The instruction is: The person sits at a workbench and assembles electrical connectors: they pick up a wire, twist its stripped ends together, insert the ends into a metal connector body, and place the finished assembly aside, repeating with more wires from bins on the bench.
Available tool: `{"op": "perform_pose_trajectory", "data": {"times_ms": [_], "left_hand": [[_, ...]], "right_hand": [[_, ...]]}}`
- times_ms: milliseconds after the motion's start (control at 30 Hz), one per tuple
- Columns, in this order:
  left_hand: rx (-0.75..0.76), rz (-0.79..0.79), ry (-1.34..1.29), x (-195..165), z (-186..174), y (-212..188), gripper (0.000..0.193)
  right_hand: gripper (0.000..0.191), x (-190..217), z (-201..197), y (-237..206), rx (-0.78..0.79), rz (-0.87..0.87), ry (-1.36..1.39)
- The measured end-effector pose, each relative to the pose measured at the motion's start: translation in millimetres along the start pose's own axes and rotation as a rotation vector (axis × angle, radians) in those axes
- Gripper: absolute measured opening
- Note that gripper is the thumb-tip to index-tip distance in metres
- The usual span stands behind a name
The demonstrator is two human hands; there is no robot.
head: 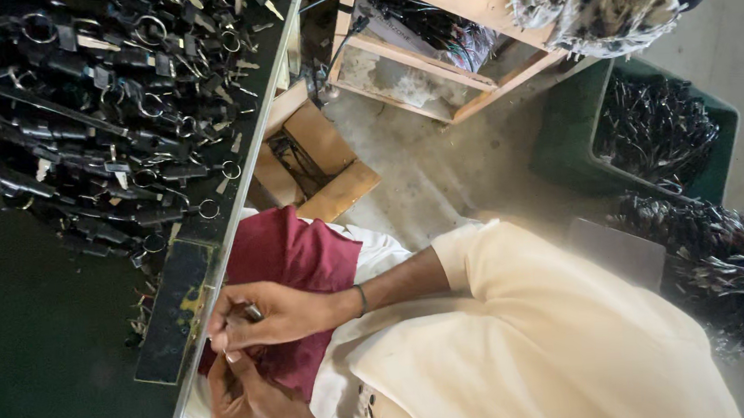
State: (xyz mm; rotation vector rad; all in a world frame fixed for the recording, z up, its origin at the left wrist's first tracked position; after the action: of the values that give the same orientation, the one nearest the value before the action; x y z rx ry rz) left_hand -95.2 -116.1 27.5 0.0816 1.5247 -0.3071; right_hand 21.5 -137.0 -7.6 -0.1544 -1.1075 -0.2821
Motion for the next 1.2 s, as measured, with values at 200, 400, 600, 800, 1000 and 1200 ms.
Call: {"op": "perform_pose_trajectory", "data": {"times_ms": [200,400,600,800,1000,1200], "left_hand": [[0.003,-0.012,0.137,1.3,-0.2,-2.2,0.025],[-0.051,-0.027,0.053,-0.1,2.0,-7.7,0.025],[0.032,0.027,0.15,-5.8,-2.3,-0.5,0.025],[0.015,-0.066,-0.248,4.1,-6.0,3.4,0.021],[0.012,-0.133,-0.381,21.1,-27.9,1.1,0.019],[0.002,-0.16,-0.317,36.5,-17.8,5.0,0.02]], "right_hand": [[0.023,8.2,-4.7,-0.4,0.008,0.159,0.047],[0.025,-1.8,-5.8,-0.5,0.105,0.202,0.068],[0.024,-15.9,-7.8,1.4,0.131,0.266,0.123],[0.044,-5.8,-3.5,-3.6,0.179,0.174,0.267],[0.034,-7.1,-18.8,-4.3,0.218,0.412,0.137],[0.029,5.5,-31.3,-3.0,0.117,0.459,-0.159]]}}
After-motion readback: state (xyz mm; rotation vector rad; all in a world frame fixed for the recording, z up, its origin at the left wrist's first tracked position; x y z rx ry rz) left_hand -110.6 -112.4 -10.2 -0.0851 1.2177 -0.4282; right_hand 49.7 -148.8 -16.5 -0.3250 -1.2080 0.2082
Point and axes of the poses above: each hand's wrist, its own y-axis towards the middle knuckle, its own z-axis out of the palm, x = y × z, the point moved 4 cm from there along y, towards the middle knuckle, and after that the axes turned 6 degrees about -y, right-handed, at the moved point
